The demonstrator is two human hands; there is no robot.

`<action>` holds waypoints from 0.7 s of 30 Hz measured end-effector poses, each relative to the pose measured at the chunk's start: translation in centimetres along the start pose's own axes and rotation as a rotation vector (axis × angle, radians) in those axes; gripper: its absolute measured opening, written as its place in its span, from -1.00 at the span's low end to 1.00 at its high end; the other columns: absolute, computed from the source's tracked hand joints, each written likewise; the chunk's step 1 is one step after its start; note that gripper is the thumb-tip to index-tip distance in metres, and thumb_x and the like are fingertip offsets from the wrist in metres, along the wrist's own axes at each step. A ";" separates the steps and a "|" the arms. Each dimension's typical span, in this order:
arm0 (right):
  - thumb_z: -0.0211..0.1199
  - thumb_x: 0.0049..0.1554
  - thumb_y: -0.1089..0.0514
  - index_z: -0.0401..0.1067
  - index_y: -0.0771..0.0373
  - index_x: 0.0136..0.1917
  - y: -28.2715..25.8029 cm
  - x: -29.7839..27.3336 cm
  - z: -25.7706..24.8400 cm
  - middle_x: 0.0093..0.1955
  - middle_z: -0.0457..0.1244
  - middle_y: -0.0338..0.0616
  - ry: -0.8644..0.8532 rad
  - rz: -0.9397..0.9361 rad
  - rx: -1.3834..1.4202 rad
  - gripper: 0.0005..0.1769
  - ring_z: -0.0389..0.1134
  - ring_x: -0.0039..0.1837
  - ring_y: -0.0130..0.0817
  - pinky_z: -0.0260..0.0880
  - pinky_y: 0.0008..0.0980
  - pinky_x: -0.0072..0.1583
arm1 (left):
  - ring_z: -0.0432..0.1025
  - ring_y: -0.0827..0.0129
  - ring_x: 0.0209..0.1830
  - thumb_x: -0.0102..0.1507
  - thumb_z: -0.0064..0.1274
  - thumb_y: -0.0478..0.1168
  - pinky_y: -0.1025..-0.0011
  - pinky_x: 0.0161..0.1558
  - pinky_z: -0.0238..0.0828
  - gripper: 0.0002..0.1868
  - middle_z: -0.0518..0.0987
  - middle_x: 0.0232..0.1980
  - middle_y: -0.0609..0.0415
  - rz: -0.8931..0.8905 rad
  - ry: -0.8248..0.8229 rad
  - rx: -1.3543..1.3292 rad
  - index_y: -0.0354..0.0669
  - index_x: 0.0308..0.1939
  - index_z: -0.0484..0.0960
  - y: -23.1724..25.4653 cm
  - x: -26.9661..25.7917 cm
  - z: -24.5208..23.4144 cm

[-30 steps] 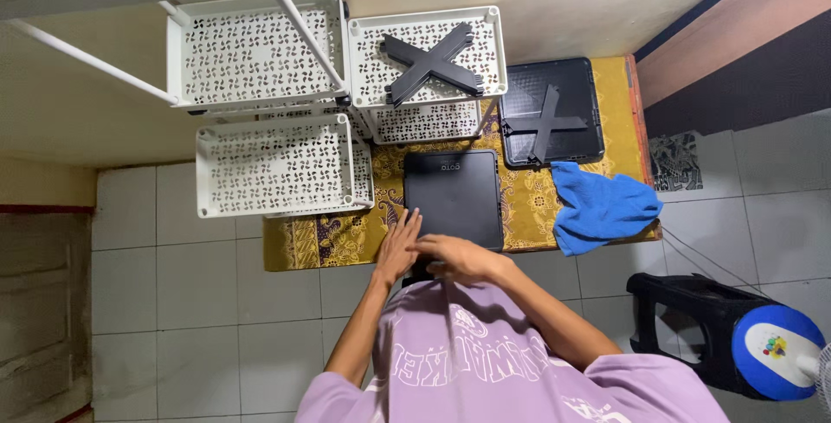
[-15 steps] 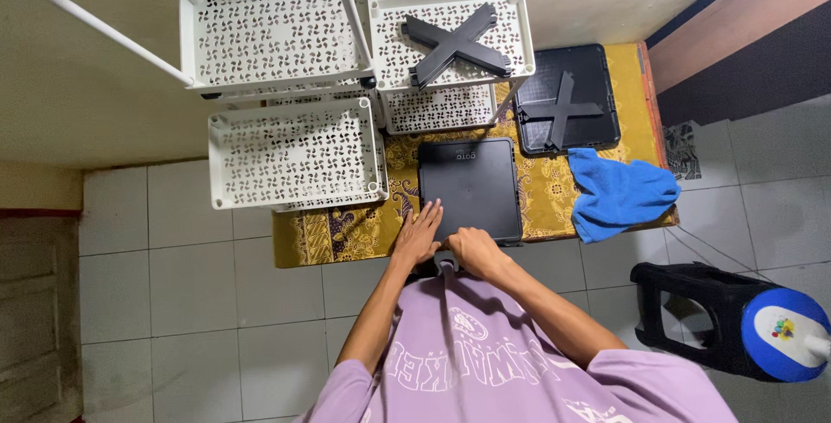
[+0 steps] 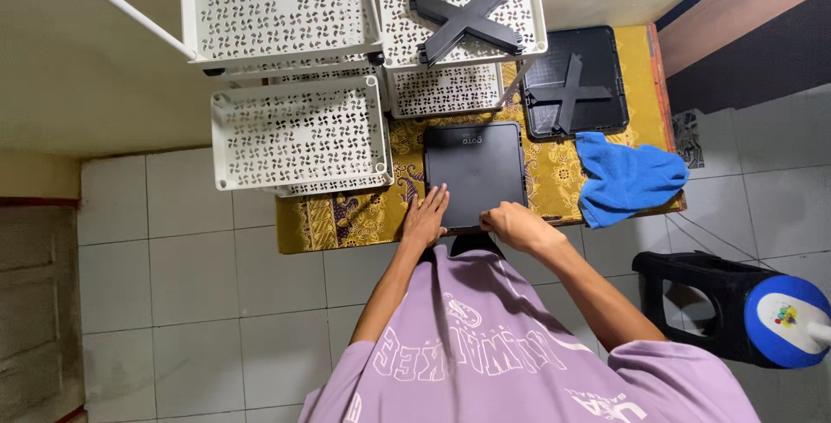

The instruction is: The person assembles a black plastic folding stool by unfolding its legs and securing them into place. They then wipe the stool's surface with a blue cloth. The task is performed on a table with a patterned cloth, near a white shelving unit.

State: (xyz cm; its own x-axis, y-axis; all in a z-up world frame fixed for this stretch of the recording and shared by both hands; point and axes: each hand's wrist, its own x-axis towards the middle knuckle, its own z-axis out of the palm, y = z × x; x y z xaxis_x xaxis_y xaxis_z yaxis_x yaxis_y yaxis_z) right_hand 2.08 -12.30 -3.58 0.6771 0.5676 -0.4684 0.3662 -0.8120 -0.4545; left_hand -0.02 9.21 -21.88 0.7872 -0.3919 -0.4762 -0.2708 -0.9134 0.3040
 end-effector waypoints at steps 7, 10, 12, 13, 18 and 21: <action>0.29 0.17 0.28 0.56 0.33 0.07 1.6 -4.8 -4.7 -0.02 0.37 -0.01 0.525 -0.133 0.550 -0.81 0.38 -0.02 -0.20 0.39 -0.26 0.05 | -0.05 0.26 0.66 0.20 0.24 -0.07 0.02 0.56 -0.12 -0.12 0.04 0.66 0.07 0.078 0.239 -0.054 -0.10 0.52 0.14 -0.6 -0.3 0.6; 0.24 0.30 0.27 0.54 0.36 0.15 4.0 -4.8 -3.3 0.02 0.36 -0.06 0.731 0.070 1.212 -0.81 0.37 -0.03 -0.42 0.40 -0.31 0.07 | 0.30 0.30 0.57 0.34 0.10 -0.09 0.08 0.54 0.24 -0.48 0.44 0.50 0.09 0.111 0.622 -0.389 0.01 0.39 0.47 -0.3 1.0 0.1; 0.19 0.29 0.23 0.48 0.36 0.13 5.8 -4.7 -2.0 0.02 0.37 -0.10 0.867 0.042 1.637 -0.81 0.45 0.05 -0.37 0.54 -0.29 0.12 | 0.55 0.34 0.39 0.45 -0.05 0.02 0.14 0.48 0.50 -0.57 0.67 0.29 0.07 -0.025 0.645 -0.974 -0.05 0.29 0.68 0.8 1.8 -1.2; 0.19 0.29 0.23 0.46 0.35 0.14 6.6 -4.5 -1.0 0.03 0.36 -0.08 0.885 0.059 1.687 -0.81 0.45 0.05 -0.33 0.54 -0.27 0.13 | 0.52 0.26 0.37 0.45 -0.09 0.11 0.13 0.40 0.49 -0.46 0.62 0.32 -0.04 0.062 0.514 -1.404 -0.15 0.35 0.57 0.9 1.6 -2.2; 0.20 0.22 0.28 0.39 0.33 0.10 10.5 -3.2 3.3 0.05 0.35 -0.02 0.861 0.097 1.961 -0.83 0.47 0.07 -0.23 0.57 -0.21 0.17 | 0.46 0.19 0.26 0.35 -0.16 0.22 0.14 0.10 0.53 -0.27 0.48 0.35 -0.13 0.230 0.113 -2.140 -0.11 0.47 0.24 3.3 -0.2 -8.0; 0.20 0.22 0.31 0.40 0.36 0.09 12.2 -2.4 6.3 0.07 0.35 0.01 0.827 0.126 2.013 -0.84 0.47 0.05 -0.22 0.55 -0.23 0.17 | 0.51 0.22 0.21 0.36 -0.09 0.14 0.18 0.03 0.59 -0.30 0.52 0.28 -0.13 0.166 0.005 -1.993 -0.23 0.43 0.21 5.9 0.8 -8.6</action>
State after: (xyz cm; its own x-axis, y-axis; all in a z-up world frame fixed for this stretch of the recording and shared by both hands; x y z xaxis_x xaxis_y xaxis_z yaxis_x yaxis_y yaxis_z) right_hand 0.90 -22.76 -12.73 0.8843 -0.0802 -0.4600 -0.2917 0.6743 -0.6784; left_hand 3.81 4.49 -13.34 0.8261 -0.4408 -0.3510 0.5525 0.5108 0.6587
